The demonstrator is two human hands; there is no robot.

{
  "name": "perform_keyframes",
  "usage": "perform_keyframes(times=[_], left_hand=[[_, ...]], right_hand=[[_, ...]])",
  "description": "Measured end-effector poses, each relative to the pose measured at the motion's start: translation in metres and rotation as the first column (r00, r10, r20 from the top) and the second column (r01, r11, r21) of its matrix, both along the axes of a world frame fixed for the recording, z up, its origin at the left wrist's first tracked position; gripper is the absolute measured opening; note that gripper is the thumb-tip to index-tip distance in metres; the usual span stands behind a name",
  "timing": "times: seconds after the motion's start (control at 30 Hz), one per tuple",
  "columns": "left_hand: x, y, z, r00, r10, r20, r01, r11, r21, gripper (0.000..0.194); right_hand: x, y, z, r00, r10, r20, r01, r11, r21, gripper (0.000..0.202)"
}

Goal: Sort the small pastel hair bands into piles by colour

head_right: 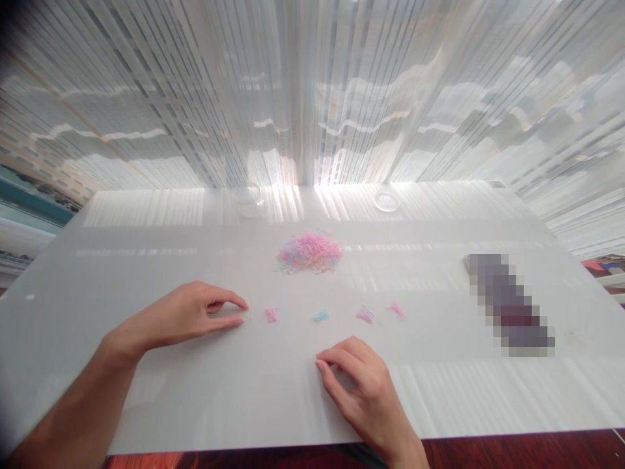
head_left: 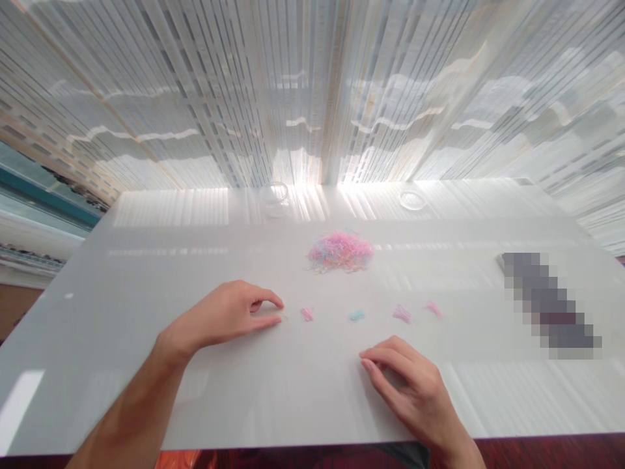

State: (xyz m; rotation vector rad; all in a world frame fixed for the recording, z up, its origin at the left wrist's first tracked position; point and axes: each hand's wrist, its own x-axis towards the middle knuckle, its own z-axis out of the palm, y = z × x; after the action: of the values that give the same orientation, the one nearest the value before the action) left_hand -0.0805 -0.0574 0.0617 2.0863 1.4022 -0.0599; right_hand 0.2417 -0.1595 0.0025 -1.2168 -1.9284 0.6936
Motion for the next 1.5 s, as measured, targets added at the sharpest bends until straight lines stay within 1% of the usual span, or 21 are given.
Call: perform_keyframes(times=[0.13, 0.23, 0.53, 0.67, 0.73, 0.8, 0.9, 0.97, 1.03, 1.1, 1.17, 1.23, 1.33, 1.4, 1.5], left_hand=[[0.005, -0.002, 0.000, 0.999, -0.025, 0.043, 0.024, 0.999, 0.034, 0.024], [0.008, -0.002, -0.001, 0.998, -0.030, 0.046, 0.028, 0.998, 0.052, 0.022], [0.003, 0.000, 0.000, 0.999, -0.011, 0.049, 0.010, 0.999, 0.037, 0.025], [0.000, 0.001, -0.002, 0.997, -0.014, 0.072, 0.012, 1.000, 0.029, 0.029], [0.001, 0.002, -0.002, 0.995, -0.009, 0.096, 0.004, 0.999, 0.050, 0.030], [0.004, 0.004, -0.001, 0.992, 0.018, 0.122, -0.031, 0.994, 0.104, 0.031], [0.015, 0.013, 0.007, 0.985, 0.038, 0.168, -0.068, 0.982, 0.176, 0.034], [0.026, 0.025, 0.016, 0.979, -0.006, 0.203, -0.038, 0.976, 0.213, 0.034], [0.038, 0.039, 0.024, 0.976, -0.069, 0.205, 0.009, 0.960, 0.281, 0.033], [0.051, 0.054, 0.029, 0.980, -0.117, 0.164, 0.057, 0.942, 0.330, 0.033], [0.063, 0.067, 0.030, 0.984, -0.157, 0.084, 0.121, 0.934, 0.338, 0.037], [0.074, 0.075, 0.028, 0.984, -0.179, 0.010, 0.166, 0.932, 0.321, 0.040], [0.083, 0.082, 0.022, 0.980, -0.189, -0.068, 0.200, 0.935, 0.291, 0.038], [0.085, 0.084, 0.018, 0.981, -0.176, -0.086, 0.194, 0.935, 0.299, 0.035], [0.083, 0.088, 0.015, 0.987, -0.144, -0.069, 0.159, 0.927, 0.339, 0.033]], right_hand=[[-0.001, 0.000, 0.003, 1.000, -0.009, 0.006, 0.009, 1.000, -0.009, 0.013], [-0.001, 0.000, 0.004, 1.000, -0.014, 0.006, 0.014, 1.000, -0.012, 0.013], [-0.001, 0.000, 0.004, 1.000, -0.008, -0.008, 0.008, 1.000, -0.020, 0.013], [0.000, -0.001, 0.003, 1.000, -0.004, -0.021, 0.004, 0.999, -0.032, 0.013], [0.000, -0.001, 0.002, 1.000, -0.003, -0.024, 0.002, 1.000, -0.031, 0.013], [0.000, -0.001, 0.002, 1.000, -0.008, -0.025, 0.007, 1.000, -0.024, 0.012], [0.001, -0.001, 0.004, 1.000, -0.013, -0.025, 0.012, 1.000, -0.015, 0.013], [0.000, 0.000, 0.004, 1.000, -0.014, -0.024, 0.014, 1.000, -0.007, 0.014], [0.000, 0.000, 0.004, 0.999, -0.020, -0.025, 0.020, 1.000, 0.006, 0.014], [0.000, 0.000, 0.004, 0.999, -0.034, -0.034, 0.034, 0.999, 0.016, 0.014], [0.001, -0.001, 0.005, 0.998, -0.038, -0.047, 0.039, 0.999, 0.014, 0.014], [0.004, 0.001, 0.011, 0.999, -0.021, -0.050, 0.021, 1.000, 0.010, 0.013], [0.011, 0.013, 0.029, 0.999, 0.031, -0.013, -0.031, 0.999, 0.025, 0.013], [0.015, 0.031, 0.045, 0.999, 0.034, 0.042, -0.035, 0.999, 0.031, 0.013], [0.015, 0.073, 0.062, 0.986, -0.002, 0.169, 0.002, 1.000, 0.000, 0.016]])
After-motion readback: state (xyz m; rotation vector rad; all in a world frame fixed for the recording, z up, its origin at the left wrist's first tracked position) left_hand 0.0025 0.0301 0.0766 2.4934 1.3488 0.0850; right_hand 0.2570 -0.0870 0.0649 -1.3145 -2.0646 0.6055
